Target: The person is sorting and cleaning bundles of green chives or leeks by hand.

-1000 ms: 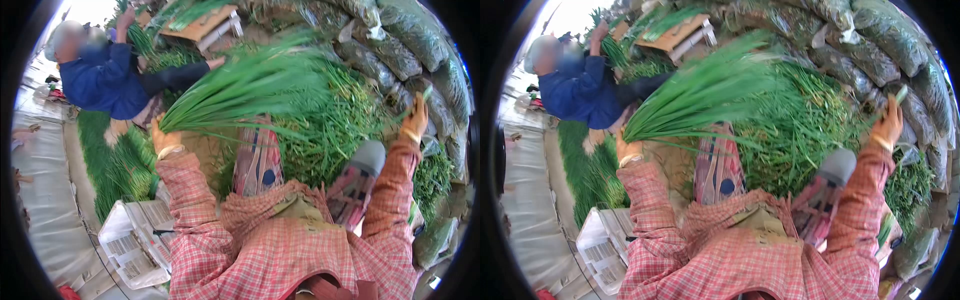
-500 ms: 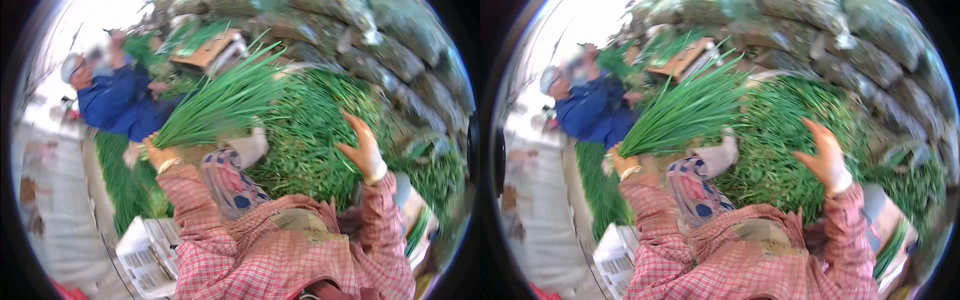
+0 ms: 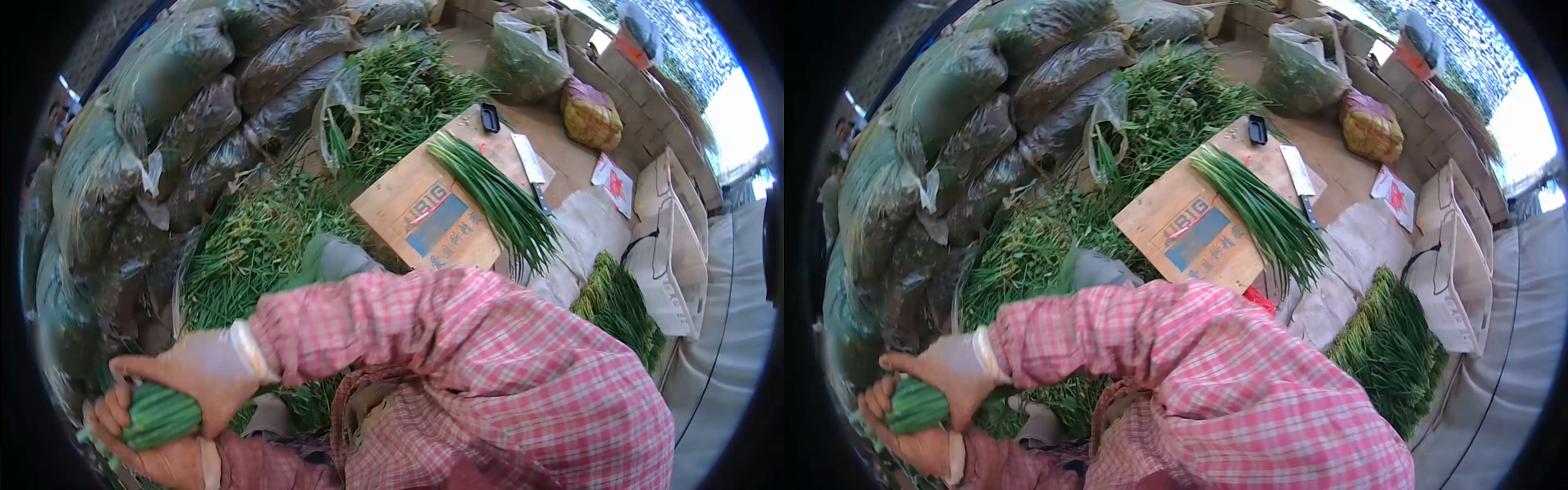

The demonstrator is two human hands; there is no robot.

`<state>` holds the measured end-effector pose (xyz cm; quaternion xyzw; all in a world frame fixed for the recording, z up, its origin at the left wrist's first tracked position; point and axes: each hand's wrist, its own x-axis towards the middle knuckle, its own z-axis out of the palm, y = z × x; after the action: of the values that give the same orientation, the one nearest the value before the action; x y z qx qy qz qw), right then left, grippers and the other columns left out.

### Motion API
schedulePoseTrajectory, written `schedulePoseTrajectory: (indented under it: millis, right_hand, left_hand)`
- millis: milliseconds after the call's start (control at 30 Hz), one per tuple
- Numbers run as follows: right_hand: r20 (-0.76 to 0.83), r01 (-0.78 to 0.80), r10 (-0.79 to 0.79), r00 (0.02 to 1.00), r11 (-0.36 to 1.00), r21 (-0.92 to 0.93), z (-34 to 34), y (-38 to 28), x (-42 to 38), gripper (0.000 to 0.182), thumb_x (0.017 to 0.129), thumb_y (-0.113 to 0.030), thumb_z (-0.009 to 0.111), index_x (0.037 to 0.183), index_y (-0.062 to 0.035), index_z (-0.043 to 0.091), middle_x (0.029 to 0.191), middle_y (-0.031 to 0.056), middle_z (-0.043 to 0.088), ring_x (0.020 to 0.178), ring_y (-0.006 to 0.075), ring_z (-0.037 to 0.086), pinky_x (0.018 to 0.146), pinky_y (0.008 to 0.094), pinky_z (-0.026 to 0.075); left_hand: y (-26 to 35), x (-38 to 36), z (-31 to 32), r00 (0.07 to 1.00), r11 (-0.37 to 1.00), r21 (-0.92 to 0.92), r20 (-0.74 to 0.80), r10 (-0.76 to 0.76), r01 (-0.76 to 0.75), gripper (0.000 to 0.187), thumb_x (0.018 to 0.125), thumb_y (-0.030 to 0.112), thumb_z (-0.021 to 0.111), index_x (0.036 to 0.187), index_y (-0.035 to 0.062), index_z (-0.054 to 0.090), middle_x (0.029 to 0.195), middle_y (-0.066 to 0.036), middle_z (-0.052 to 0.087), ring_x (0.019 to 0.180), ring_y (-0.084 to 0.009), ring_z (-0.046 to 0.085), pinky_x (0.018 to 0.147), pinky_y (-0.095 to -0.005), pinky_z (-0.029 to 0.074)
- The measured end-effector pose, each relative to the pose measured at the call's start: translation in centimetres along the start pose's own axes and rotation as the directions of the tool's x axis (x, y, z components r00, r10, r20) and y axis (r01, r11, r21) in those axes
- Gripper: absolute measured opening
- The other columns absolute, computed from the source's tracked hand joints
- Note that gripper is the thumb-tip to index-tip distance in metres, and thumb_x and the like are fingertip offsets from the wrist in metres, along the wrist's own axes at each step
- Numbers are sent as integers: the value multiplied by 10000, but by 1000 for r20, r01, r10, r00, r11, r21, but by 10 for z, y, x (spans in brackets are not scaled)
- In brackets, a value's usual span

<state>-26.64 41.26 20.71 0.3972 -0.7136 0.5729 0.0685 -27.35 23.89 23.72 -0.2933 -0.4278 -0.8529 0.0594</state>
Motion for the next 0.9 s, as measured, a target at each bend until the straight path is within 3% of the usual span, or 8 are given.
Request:
schedulePoseTrajectory:
  millis: [67, 100, 167, 400, 567, 600, 800, 900]
  right_hand:
    - [-18, -43, 44, 999, 997, 70, -42, -6, -10, 914, 475, -255, 716, 1262, -73, 288, 913, 203, 594, 870, 381, 576, 766, 396, 469]
    - [-65, -109, 110, 992, 994, 24, -64, -15, -23, 844, 477, -234, 713, 1222, -96, 340, 930, 188, 598, 887, 370, 577, 775, 390, 474]
    - [-164, -344, 327, 931, 935, -90, -112, -30, -58, 767, 511, -225, 698, 1200, -49, 409, 957, 196, 594, 903, 350, 583, 803, 376, 469]
    - [-613, -922, 692, 381, 332, -198, -219, -37, -262, 708, 591, -75, 686, 1237, -14, 402, 1014, 108, 563, 981, 173, 512, 842, 308, 406]
    - [-741, -759, 224, 633, -8, -651, -219, 77, -353, 749, 556, -137, 743, 1224, -44, 418, 1055, 167, 546, 981, 344, 500, 863, 397, 392]
    - [-827, -942, 457, 326, 83, -326, -224, 120, -400, 869, 597, -197, 753, 1318, -50, 290, 1091, 181, 537, 1040, 347, 484, 888, 418, 392]
    - [-776, -689, 627, 63, -535, -489, -215, 103, -358, 942, 661, -452, 685, 1365, -52, 204, 1263, 228, 404, 1120, 371, 426, 919, 436, 366]
    - [-663, -611, 707, 246, -418, -672, -240, 113, -306, 865, 669, -398, 690, 1330, -14, 285, 1239, 239, 429, 1108, 371, 440, 921, 432, 365]
  left_hand:
    - [-32, 31, 26, 980, 923, -332, 98, -173, 196, 122, 895, 219, 459, 866, 100, 450, 822, 1, 453, 846, -123, 467, 805, -302, 397]
    - [-52, 36, 95, 834, 993, 40, -548, -70, 110, 154, 872, 240, 509, 904, 94, 471, 830, 12, 462, 845, -121, 470, 809, -299, 398]
    - [-101, 51, 92, 963, 897, -358, 166, -212, 259, 391, 867, 380, 501, 1084, 57, 463, 908, -39, 514, 922, -156, 497, 874, -310, 395]
    - [-221, 12, 83, 870, 873, -33, -72, -487, 486, 589, 881, 289, 502, 1341, 41, 231, 1306, -211, 346, 1190, -305, 386, 1015, -410, 296]
    - [-253, -73, -69, 705, 730, 163, -465, -536, 663, 603, 804, 146, 615, 1285, 71, 259, 999, -83, 513, 889, -192, 524, 772, -315, 440]
    - [-259, -106, -102, 622, 689, 151, -595, -510, 709, 623, 797, 140, 620, 1297, 73, 254, 957, -60, 520, 841, -167, 523, 721, -296, 440]
    - [-227, -178, -178, 211, 581, -94, -875, -435, 808, 715, 778, 50, 596, 1356, 36, 174, 970, -68, 538, 803, -142, 532, 704, -287, 444]
    - [-240, -175, -200, 184, 557, -117, -871, -455, 822, 532, 793, 92, 595, 1260, 24, 351, 984, -61, 559, 856, -163, 557, 746, -301, 453]
